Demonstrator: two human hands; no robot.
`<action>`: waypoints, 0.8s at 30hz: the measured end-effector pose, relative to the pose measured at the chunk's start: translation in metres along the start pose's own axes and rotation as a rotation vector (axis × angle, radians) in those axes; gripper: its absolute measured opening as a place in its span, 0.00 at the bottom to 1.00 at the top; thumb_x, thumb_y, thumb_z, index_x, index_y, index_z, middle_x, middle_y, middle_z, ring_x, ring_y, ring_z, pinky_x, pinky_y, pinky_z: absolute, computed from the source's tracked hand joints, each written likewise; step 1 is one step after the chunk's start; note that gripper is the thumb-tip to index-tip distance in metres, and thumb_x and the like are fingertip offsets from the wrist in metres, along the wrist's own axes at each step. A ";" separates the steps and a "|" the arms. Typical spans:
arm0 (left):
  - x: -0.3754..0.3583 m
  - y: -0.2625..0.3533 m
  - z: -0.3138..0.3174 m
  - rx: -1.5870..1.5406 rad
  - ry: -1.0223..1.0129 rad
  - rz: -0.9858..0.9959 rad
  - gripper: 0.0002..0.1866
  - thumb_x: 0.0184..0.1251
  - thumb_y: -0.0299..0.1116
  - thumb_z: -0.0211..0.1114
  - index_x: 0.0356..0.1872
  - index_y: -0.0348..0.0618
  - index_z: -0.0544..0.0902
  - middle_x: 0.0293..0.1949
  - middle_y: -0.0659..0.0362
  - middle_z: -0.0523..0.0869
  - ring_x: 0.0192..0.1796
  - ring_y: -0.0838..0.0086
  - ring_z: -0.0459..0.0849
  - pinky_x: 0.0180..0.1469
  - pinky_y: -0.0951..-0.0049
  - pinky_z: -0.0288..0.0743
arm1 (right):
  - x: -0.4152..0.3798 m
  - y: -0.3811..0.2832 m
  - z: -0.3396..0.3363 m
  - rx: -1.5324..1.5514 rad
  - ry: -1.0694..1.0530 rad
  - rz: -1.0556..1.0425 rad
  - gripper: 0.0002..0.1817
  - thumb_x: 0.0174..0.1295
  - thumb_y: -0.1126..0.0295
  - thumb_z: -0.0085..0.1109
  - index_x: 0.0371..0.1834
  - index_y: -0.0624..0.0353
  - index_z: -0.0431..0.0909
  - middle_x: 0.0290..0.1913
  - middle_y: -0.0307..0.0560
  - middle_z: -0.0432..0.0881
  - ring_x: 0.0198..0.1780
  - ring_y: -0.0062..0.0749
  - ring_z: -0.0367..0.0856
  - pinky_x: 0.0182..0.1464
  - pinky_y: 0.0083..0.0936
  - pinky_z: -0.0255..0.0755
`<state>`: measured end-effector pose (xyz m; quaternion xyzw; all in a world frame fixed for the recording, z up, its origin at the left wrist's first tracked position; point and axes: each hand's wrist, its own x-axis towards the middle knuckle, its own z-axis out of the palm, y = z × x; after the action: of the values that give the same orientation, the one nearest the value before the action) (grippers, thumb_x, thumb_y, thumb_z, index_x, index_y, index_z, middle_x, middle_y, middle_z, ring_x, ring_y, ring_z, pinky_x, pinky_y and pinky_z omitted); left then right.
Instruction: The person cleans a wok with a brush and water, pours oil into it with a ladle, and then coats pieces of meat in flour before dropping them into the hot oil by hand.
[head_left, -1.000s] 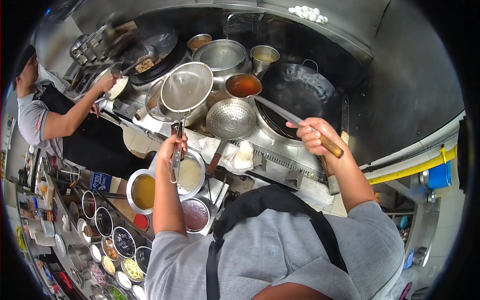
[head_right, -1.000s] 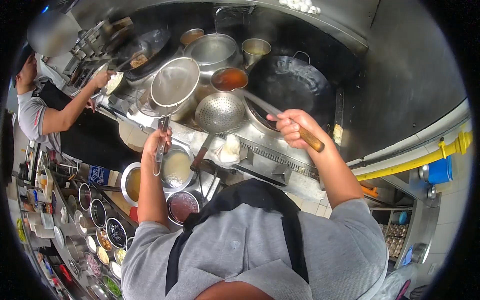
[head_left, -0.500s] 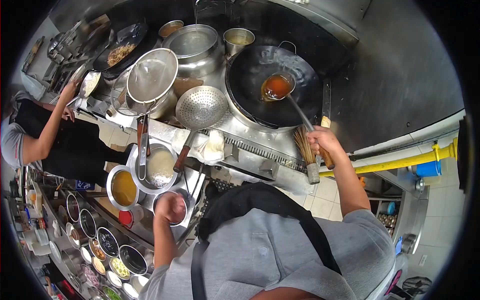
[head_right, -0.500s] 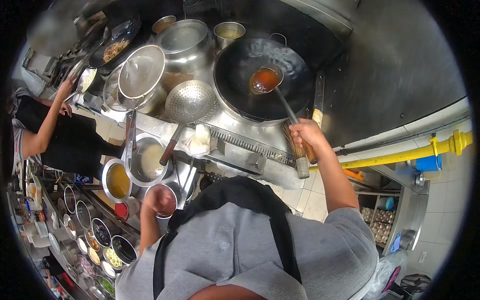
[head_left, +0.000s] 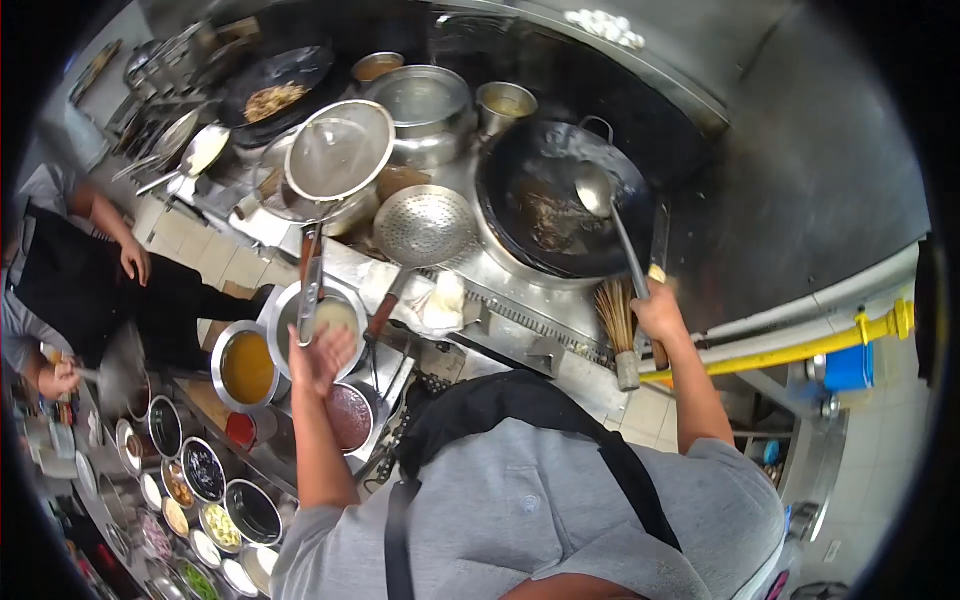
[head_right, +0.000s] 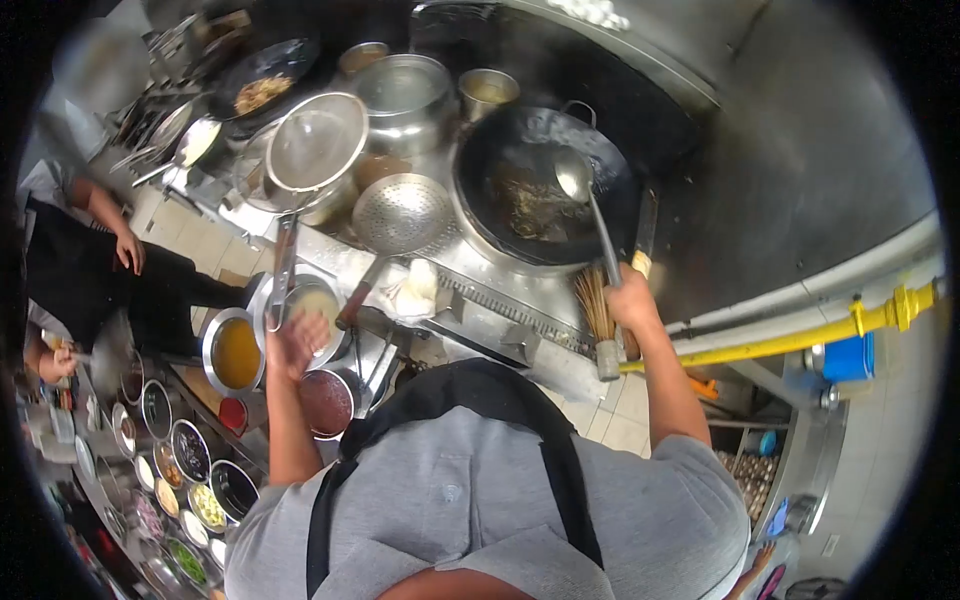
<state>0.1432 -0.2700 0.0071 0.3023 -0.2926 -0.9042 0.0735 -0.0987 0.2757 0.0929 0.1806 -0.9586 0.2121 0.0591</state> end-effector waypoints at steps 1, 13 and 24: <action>0.003 0.022 0.016 -0.086 -0.016 0.029 0.47 0.63 0.71 0.36 0.66 0.34 0.54 0.56 0.38 0.73 0.59 0.48 0.75 0.54 0.50 0.75 | 0.005 -0.035 -0.014 0.380 -0.146 0.317 0.13 0.55 0.73 0.53 0.44 0.60 0.75 0.23 0.44 0.74 0.13 0.25 0.69 0.15 0.26 0.62; 0.036 0.133 0.132 0.109 -0.349 -0.119 0.09 0.63 0.32 0.63 0.35 0.38 0.74 0.23 0.65 0.74 0.19 0.85 0.69 0.19 0.85 0.67 | 0.093 -0.257 -0.003 1.233 -0.715 0.438 0.12 0.60 0.75 0.52 0.48 0.58 0.71 0.19 0.33 0.65 0.12 0.13 0.58 0.12 0.16 0.52; -0.010 0.165 0.140 0.244 -0.305 0.005 0.10 0.60 0.29 0.63 0.40 0.35 0.76 0.23 0.64 0.75 0.19 0.85 0.70 0.17 0.86 0.66 | 0.144 -0.357 0.085 0.299 -0.583 -0.146 0.07 0.51 0.74 0.53 0.29 0.66 0.78 0.24 0.53 0.80 0.24 0.35 0.79 0.29 0.32 0.73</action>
<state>0.0610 -0.3341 0.1976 0.1677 -0.4085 -0.8972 -0.0065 -0.1033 -0.1086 0.1806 0.3085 -0.8780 0.2849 -0.2297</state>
